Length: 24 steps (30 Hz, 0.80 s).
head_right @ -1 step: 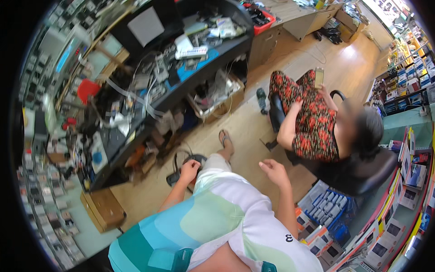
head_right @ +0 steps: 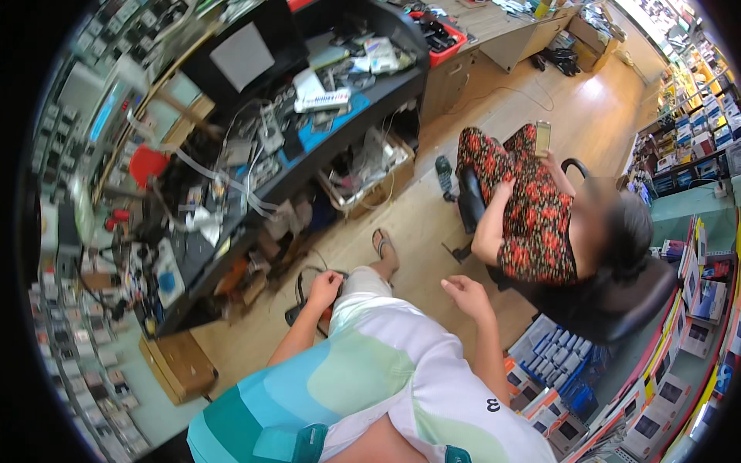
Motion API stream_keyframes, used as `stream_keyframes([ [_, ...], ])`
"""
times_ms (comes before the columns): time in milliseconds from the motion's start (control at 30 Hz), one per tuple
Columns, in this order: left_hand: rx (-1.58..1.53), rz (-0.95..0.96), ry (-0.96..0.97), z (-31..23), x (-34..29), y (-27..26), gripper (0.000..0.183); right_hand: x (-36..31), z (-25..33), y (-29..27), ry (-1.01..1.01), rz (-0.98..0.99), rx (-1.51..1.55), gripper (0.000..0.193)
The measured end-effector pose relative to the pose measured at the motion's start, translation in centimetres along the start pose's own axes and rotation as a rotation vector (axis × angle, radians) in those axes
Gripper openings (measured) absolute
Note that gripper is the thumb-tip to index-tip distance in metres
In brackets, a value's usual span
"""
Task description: The person works at a cluttered electronics repair bench, handling a disassembled mobile phone and small components. They use a screwdriver and tweezers to manipulate internal parts, occasionally reaching for tools and parts from the workbench.
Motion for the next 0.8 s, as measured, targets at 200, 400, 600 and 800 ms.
stream_keyframes([
  [200,0.026,-0.074,0.608,-26.6,21.1,-11.6,0.029,11.3,11.0,-5.4,-0.046,-0.021,0.068,0.052],
  [400,0.058,-0.121,0.923,-50.0,35.2,-19.4,0.026,23.3,20.3,-13.6,-0.167,-0.187,0.054,0.044],
  [600,0.088,-0.314,1.145,-63.4,44.7,-20.7,0.016,35.6,31.4,-23.9,-0.345,-0.303,-0.173,0.04],
  [800,0.151,-0.48,1.128,-69.1,57.1,-20.3,0.014,52.4,48.0,-37.5,-0.6,-0.394,-0.213,0.035],
])
Point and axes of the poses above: each hand's wrist, its own x-axis towards the middle knuckle, its own y-axis out of the palm, z = x × y, the point moved 7 cm from there along x, towards the middle knuckle, and after that the axes turned 5 degrees about z, right-handed, at the moved point
